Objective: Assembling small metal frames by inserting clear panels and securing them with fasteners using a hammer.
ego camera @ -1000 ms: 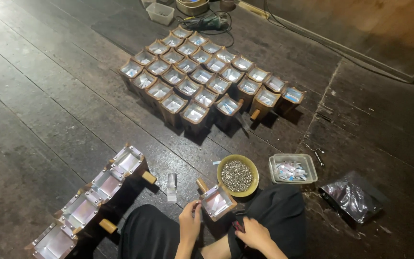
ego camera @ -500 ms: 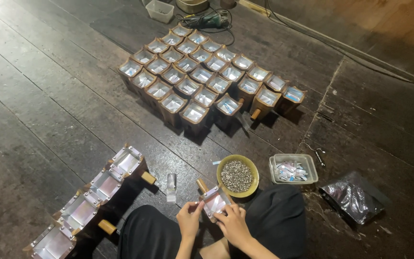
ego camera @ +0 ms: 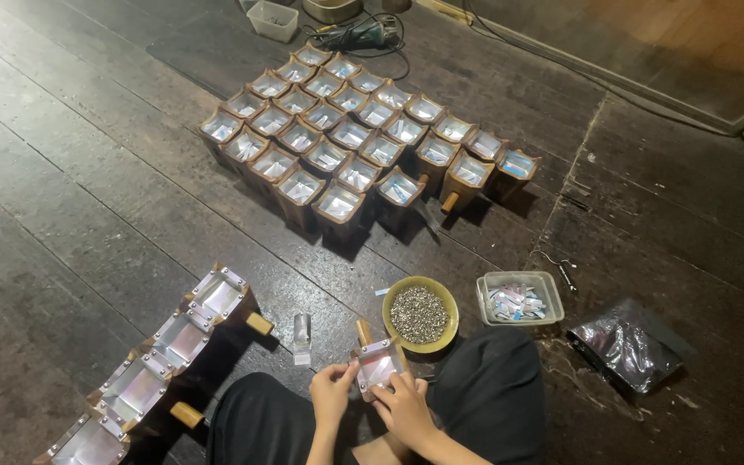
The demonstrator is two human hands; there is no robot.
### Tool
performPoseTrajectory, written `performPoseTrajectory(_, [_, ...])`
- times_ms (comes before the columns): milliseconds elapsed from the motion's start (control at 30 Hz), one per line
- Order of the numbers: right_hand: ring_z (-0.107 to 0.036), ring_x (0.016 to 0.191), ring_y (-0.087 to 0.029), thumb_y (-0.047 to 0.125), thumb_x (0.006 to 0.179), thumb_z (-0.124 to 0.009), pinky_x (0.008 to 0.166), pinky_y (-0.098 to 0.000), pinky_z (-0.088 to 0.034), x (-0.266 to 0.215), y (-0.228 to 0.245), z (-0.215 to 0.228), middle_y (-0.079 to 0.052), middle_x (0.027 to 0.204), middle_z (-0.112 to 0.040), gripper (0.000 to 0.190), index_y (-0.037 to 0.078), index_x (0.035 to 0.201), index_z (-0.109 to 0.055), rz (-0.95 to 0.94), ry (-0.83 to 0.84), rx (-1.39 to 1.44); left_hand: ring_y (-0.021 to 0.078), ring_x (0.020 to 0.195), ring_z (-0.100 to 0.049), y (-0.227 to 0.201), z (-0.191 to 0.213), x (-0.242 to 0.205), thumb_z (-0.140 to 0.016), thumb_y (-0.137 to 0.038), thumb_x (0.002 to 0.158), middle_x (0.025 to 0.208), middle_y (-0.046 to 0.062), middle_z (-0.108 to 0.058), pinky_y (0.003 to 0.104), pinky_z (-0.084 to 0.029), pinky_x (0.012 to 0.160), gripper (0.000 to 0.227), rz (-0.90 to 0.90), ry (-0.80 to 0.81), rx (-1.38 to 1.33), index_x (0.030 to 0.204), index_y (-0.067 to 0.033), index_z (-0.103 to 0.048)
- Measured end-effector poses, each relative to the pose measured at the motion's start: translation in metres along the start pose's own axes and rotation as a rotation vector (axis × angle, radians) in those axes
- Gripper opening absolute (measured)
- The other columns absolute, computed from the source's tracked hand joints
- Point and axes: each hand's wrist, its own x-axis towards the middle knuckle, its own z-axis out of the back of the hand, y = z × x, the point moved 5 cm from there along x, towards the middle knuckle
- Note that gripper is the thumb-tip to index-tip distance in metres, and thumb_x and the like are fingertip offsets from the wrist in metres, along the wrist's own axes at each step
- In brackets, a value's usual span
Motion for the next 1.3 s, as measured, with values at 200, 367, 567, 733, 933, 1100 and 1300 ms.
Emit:
performPoseTrajectory(200, [-0.048,0.092,-0.024,0.022,0.083,-0.073,0.078,-0.042,-0.03,0.003,0.005,0.011,-0.004,0.104,-0.059,0.027,0.02,0.109,-0.075,0.003,0.018,0.01,0.0164,0.061,-0.07,-0.022,0.002,-0.017,-0.08,-0.027,0.08,0.075,0.008,-0.08,0.027,-0.056,0.064,0.028,-0.074,-0.07,0.155,0.09,-0.0006,-0.081])
performPoseTrajectory(367, [-0.055,0.098,-0.024,0.015,0.081,-0.067,0.085,-0.0389,-0.035,0.004,0.003,0.031,-0.005,0.116,-0.062,0.043,0.013,0.125,-0.066,-0.011,0.035,0.127,0.0149,0.058,-0.068,-0.022,0.0,-0.018,-0.08,-0.024,0.081,0.07,0.007,-0.079,0.027,-0.056,0.061,0.025,-0.103,-0.101,0.153,0.087,0.0,-0.08])
performPoseTrajectory(567, [-0.063,0.1,-0.024,0.014,0.081,-0.068,0.09,-0.0363,-0.05,-0.008,-0.046,0.058,-0.006,0.114,-0.064,0.039,0.01,0.12,-0.061,-0.237,-0.118,0.127,0.0165,0.068,-0.073,-0.032,0.006,-0.028,-0.077,-0.03,0.084,0.081,0.005,-0.08,0.028,-0.057,0.067,0.027,-0.095,-0.094,0.227,0.094,-0.0051,-0.081])
performPoseTrajectory(733, [-0.069,0.094,-0.033,0.044,0.09,-0.063,0.079,-0.0436,-0.057,-0.051,-0.139,0.01,-0.007,0.109,-0.066,0.038,0.015,0.112,-0.053,-0.54,0.442,-0.143,0.018,0.076,-0.075,-0.017,0.009,-0.021,-0.072,-0.016,0.085,0.095,0.007,-0.081,0.028,-0.058,0.073,0.023,-0.202,-0.108,0.149,0.103,-0.0041,-0.08])
performPoseTrajectory(933, [-0.074,0.086,-0.032,0.06,0.084,-0.075,0.079,-0.0371,-0.06,-0.064,-0.138,-0.036,-0.015,0.101,-0.074,0.064,0.004,0.11,-0.06,-0.586,0.905,0.057,0.0167,0.075,-0.072,-0.028,0.014,-0.023,-0.072,-0.011,0.085,0.093,0.006,-0.079,0.027,-0.057,0.072,0.019,-0.404,-0.153,0.029,0.103,-0.0057,-0.079])
performPoseTrajectory(1100, [-0.07,0.09,-0.03,0.042,0.067,-0.089,0.084,-0.0349,-0.058,-0.061,-0.158,-0.074,-0.015,0.105,-0.072,0.069,-0.001,0.112,-0.06,-0.624,0.871,0.088,0.0156,0.076,-0.074,-0.044,0.009,-0.03,-0.07,-0.008,0.085,0.097,0.006,-0.082,0.026,-0.057,0.07,0.02,-0.452,-0.142,-0.067,0.103,-0.0032,-0.079])
performPoseTrajectory(1300, [-0.06,0.065,-0.018,0.012,0.072,-0.069,0.062,-0.0273,-0.054,-0.053,-0.147,-0.047,-0.008,0.075,-0.068,0.02,0.002,0.089,-0.068,-0.873,0.788,0.571,0.0169,0.072,-0.07,-0.04,0.0,-0.026,-0.068,-0.006,0.088,0.094,0.008,-0.078,0.027,-0.055,0.067,0.02,-0.623,-0.115,-0.037,0.106,-0.0021,-0.075])
